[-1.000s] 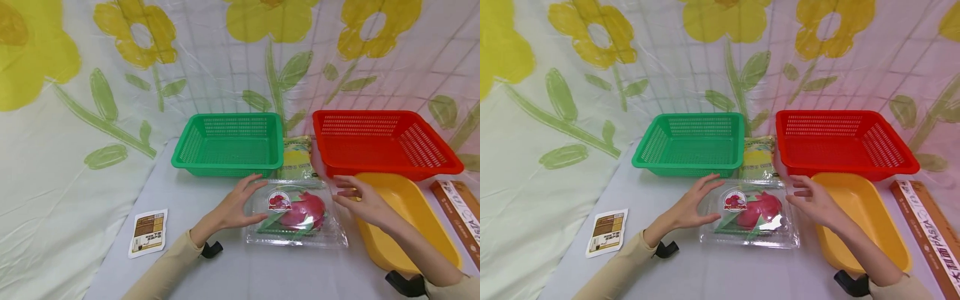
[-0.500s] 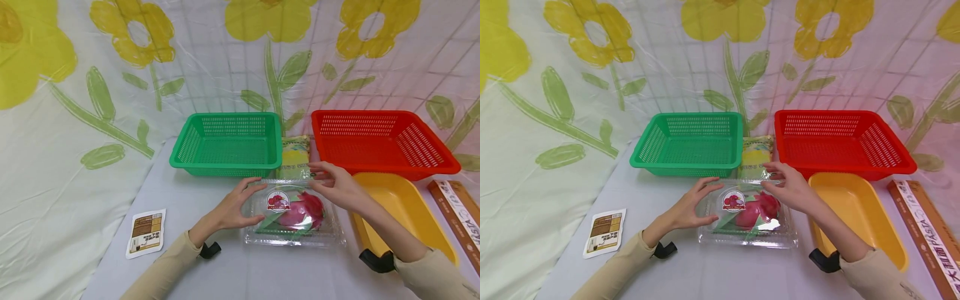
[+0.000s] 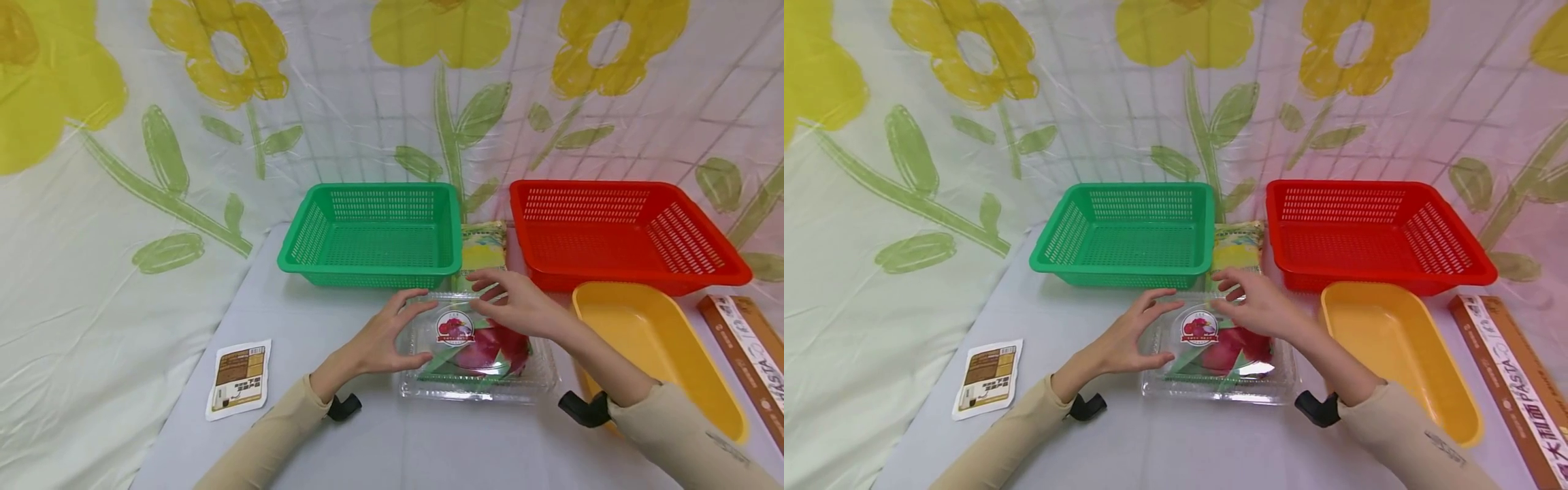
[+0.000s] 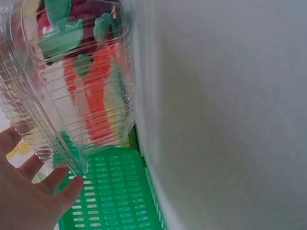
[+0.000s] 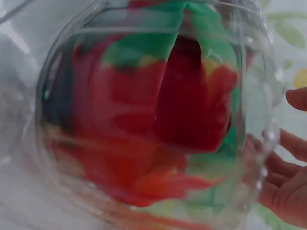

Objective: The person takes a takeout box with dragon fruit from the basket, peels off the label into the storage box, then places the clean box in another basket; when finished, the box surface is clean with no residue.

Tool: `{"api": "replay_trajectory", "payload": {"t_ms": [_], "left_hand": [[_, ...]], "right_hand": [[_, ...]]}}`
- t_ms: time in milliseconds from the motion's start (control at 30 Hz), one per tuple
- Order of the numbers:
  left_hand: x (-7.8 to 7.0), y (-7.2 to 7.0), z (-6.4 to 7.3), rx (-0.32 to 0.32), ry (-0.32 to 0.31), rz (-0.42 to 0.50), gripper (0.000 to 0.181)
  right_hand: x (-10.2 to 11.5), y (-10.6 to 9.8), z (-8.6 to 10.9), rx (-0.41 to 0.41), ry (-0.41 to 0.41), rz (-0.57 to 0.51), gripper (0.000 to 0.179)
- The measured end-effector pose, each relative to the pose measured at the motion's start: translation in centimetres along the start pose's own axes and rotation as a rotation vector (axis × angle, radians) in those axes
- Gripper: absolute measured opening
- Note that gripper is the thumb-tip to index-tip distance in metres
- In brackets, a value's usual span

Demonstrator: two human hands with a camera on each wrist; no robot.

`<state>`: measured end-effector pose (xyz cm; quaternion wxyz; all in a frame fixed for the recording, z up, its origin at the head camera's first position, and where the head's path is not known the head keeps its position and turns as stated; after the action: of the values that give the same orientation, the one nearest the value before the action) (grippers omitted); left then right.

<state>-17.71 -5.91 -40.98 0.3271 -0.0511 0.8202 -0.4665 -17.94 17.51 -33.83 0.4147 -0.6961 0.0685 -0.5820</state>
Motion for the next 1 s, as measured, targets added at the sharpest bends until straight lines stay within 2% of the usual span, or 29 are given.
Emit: {"api": "replay_trajectory", "payload": {"t_ms": [200, 333, 467, 800, 1000], "left_hand": [[0.0, 0.0, 0.1, 0.016, -0.011, 0.004, 0.08], [0.0, 0.0, 0.0, 0.021, -0.011, 0.003, 0.08], [-0.1, 0.0, -0.1, 0.015, -0.003, -0.007, 0.08], [-0.3, 0.0, -0.1, 0.024, 0.01, -0.019, 0.078], [-0.3, -0.1, 0.0, 0.023, 0.01, -0.037, 0.076]], "right_hand": [[0.2, 1.0, -0.9, 0.079, -0.04, 0.074, 0.048], [0.5, 1.4, -1.2, 0.103, -0.012, 0.108, 0.052], [0.8, 1.7, -1.3, 0.112, 0.013, 0.121, 0.053], [1.4, 2.4, -1.6, 0.106, 0.002, 0.171, 0.047], [1.4, 2.4, -1.7, 0.118, 0.032, 0.161, 0.046]]}}
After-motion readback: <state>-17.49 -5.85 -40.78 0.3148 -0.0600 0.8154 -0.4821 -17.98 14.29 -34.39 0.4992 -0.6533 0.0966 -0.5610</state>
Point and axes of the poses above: each hand's wrist, its own z-axis away from the middle knuckle, its own y-axis out of the palm, x = y × z, the point moved 4 cm from there along -z, towards the middle knuckle, and after that the axes turned 3 degrees about x, right-handed, at the moved point
